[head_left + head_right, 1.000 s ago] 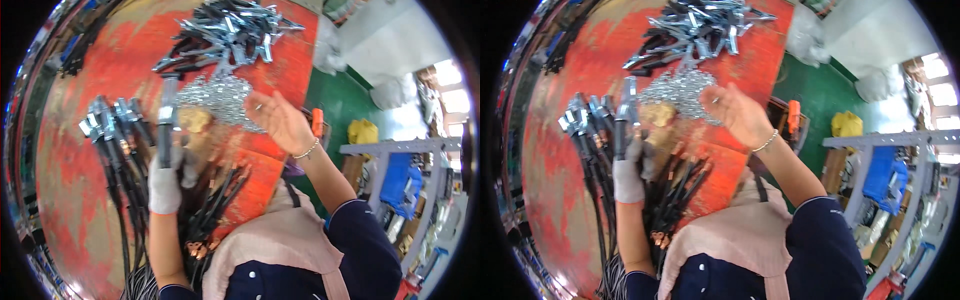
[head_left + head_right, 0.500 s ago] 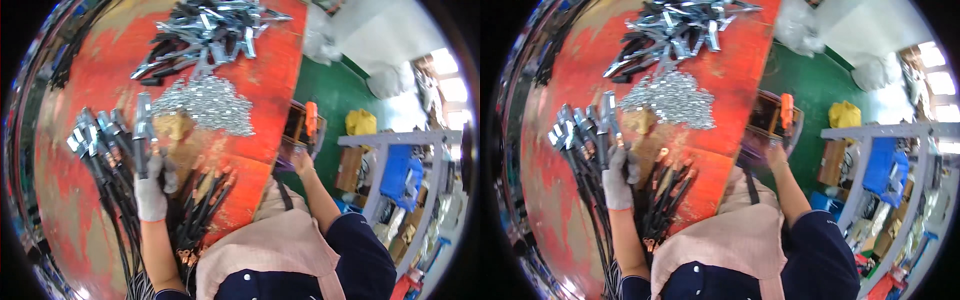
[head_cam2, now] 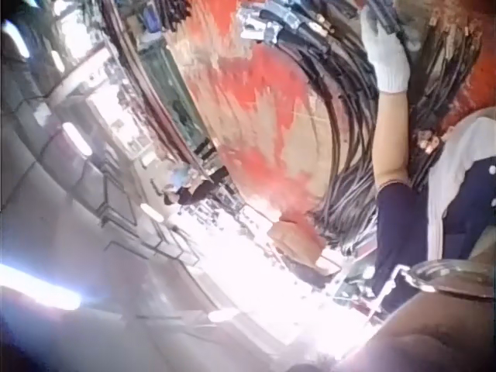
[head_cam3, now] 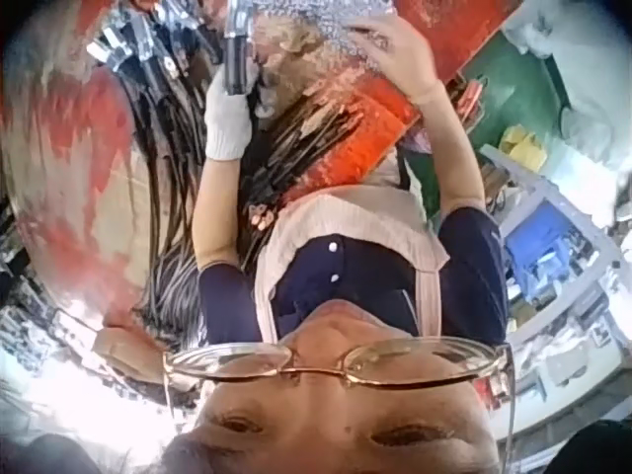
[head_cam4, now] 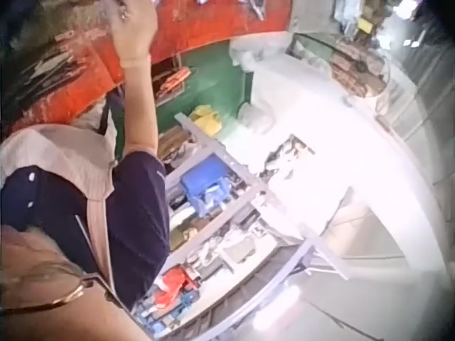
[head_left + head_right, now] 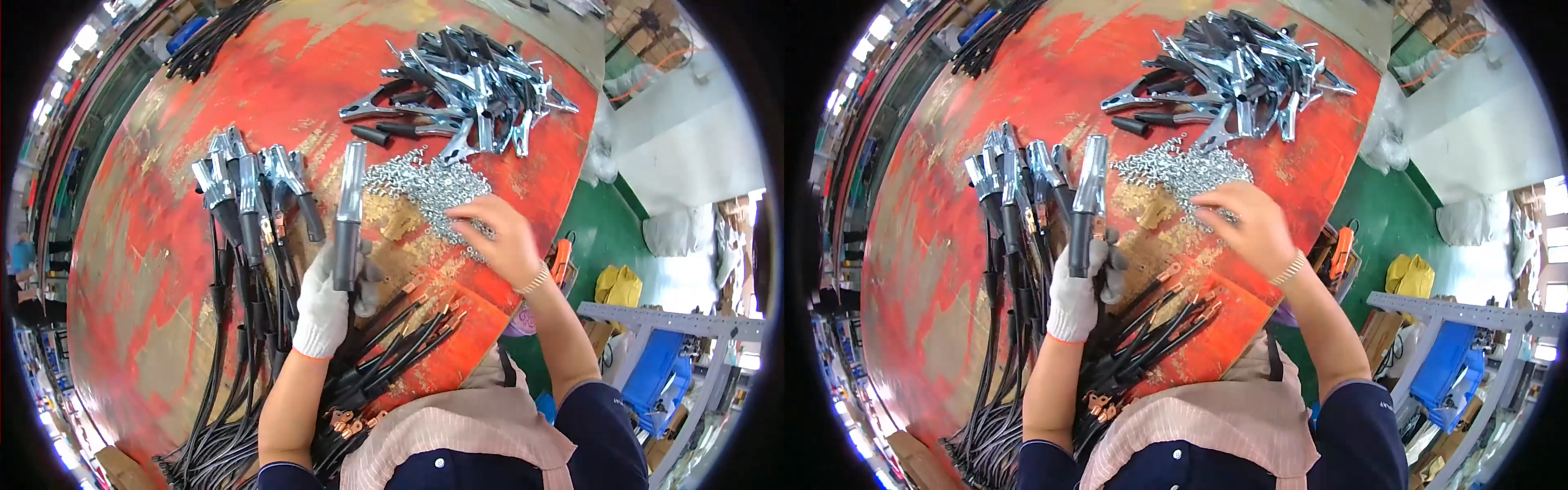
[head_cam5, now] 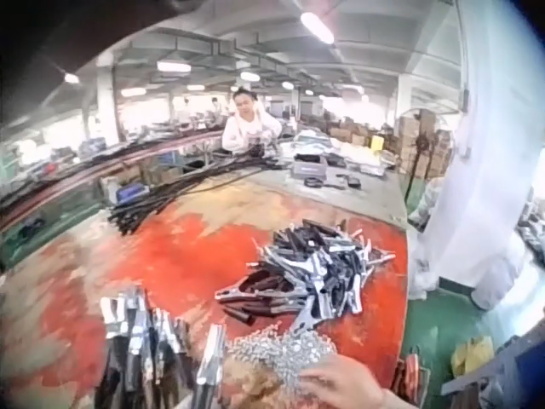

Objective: Assembling alligator clips onto electrical cables at a production workstation.

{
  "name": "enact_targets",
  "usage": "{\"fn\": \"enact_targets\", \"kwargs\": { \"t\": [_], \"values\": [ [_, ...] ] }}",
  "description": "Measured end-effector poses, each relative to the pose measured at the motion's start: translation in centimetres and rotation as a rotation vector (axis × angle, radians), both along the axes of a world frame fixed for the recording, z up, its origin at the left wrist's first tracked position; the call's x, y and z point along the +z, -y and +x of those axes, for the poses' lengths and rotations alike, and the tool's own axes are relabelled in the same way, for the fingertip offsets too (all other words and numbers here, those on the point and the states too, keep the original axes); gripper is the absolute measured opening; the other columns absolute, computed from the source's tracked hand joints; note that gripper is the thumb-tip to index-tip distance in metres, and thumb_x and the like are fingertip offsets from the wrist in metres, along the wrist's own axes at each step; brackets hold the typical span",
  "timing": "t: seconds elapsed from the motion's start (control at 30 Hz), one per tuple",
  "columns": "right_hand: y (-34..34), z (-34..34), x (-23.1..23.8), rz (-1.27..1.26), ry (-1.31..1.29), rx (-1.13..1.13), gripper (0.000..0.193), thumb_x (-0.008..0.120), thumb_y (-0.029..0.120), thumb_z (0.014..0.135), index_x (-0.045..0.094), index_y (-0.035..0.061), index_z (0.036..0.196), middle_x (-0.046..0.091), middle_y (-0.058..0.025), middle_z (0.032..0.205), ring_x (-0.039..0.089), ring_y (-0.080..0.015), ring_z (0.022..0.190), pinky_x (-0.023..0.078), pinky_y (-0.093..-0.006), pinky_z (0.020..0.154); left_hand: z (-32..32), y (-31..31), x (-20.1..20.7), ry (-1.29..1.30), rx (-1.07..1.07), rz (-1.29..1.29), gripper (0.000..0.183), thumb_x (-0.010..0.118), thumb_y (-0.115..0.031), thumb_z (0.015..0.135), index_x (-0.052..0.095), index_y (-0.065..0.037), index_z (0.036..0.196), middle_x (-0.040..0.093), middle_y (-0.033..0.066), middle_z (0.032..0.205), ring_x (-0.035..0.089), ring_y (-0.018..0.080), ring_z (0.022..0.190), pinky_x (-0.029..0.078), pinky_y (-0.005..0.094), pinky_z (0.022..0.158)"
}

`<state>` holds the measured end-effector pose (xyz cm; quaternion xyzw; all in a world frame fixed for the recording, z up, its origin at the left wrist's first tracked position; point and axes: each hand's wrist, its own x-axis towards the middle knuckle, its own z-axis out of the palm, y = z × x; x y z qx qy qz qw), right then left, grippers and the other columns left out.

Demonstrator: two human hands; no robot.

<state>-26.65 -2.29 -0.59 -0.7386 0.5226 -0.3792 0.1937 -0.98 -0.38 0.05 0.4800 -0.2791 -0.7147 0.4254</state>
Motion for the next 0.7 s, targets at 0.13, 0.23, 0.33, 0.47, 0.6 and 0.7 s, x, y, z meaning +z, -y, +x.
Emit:
{"fn": "enact_targets", "kwargs": {
  "t": [0.13,0.23,0.33,0.47,0.6,0.7],
  "values": [
    [7.2,4.7,-2.9,-0.197,-0.349,0.069,0.013,0.071,0.025,0.079,0.068,0.0121,0.081,0.059,-0.0056,0.081,0.06,-0.0252,0.081,0.049,-0.0389,0.069,0.1,0.1,0.4,-0.005,-0.022,0.014,0.032,0.058,-0.023,0.093,0.053,0.001,0.113,0.062,0.009,0.078,0.054,0.0121,0.051,0.038,0.0237,0.043],
    [8.6,6.2,-3.6,-0.193,-0.456,0.03,0.016,0.072,0.027,0.077,0.067,0.0118,0.077,0.057,-0.0047,0.081,0.06,-0.0247,0.082,0.049,-0.0375,0.069,0.4,0.1,0.5,-0.029,-0.033,0.008,0.031,0.057,-0.024,0.095,0.053,-0.001,0.114,0.062,0.0085,0.079,0.056,0.0116,0.052,0.039,0.0233,0.043],
    [8.7,6.6,-4.1,-0.142,-0.447,0.072,0.013,0.071,0.022,0.076,0.067,0.0104,0.082,0.057,-0.007,0.081,0.059,-0.0266,0.081,0.049,-0.0376,0.068,1.0,0.0,0.0,-0.059,-0.075,0.013,0.029,0.046,-0.02,0.101,0.048,-0.001,0.122,0.063,0.0107,0.083,0.058,0.0133,0.056,0.045,0.0243,0.046],
    [9.1,6.6,-3.8,-0.146,-0.487,0.04,0.014,0.071,0.027,0.078,0.069,0.0133,0.076,0.06,-0.0057,0.081,0.061,-0.0259,0.084,0.048,-0.0393,0.072,0.7,-0.2,0.8,0.009,-0.112,-0.008,0.025,0.048,-0.019,0.1,0.052,-0.003,0.118,0.064,0.0081,0.083,0.059,0.0129,0.056,0.046,0.0246,0.046],
    [5.2,6.8,0.1,0.339,0.11,0.145,0.014,0.063,0.01,0.082,0.066,0.0074,0.094,0.064,-0.0082,0.093,0.063,-0.023,0.089,0.049,-0.0343,0.077,0.6,-0.8,-0.7,0.221,-0.206,-0.242,0.027,0.045,-0.016,0.101,0.052,-0.001,0.122,0.065,0.0067,0.09,0.061,0.0097,0.072,0.05,0.0235,0.063],
    [2.1,7.2,1.3,0.747,0.527,0.215,0.016,0.059,0.006,0.086,0.065,0.003,0.1,0.068,-0.0073,0.102,0.065,-0.0154,0.088,0.05,-0.0292,0.076,0.5,-1.0,1.1,0.18,-0.237,-0.205,0.027,0.044,-0.013,0.1,0.053,0.0,0.122,0.064,0.005,0.09,0.06,0.0079,0.079,0.049,0.0225,0.07]
  ]
}}
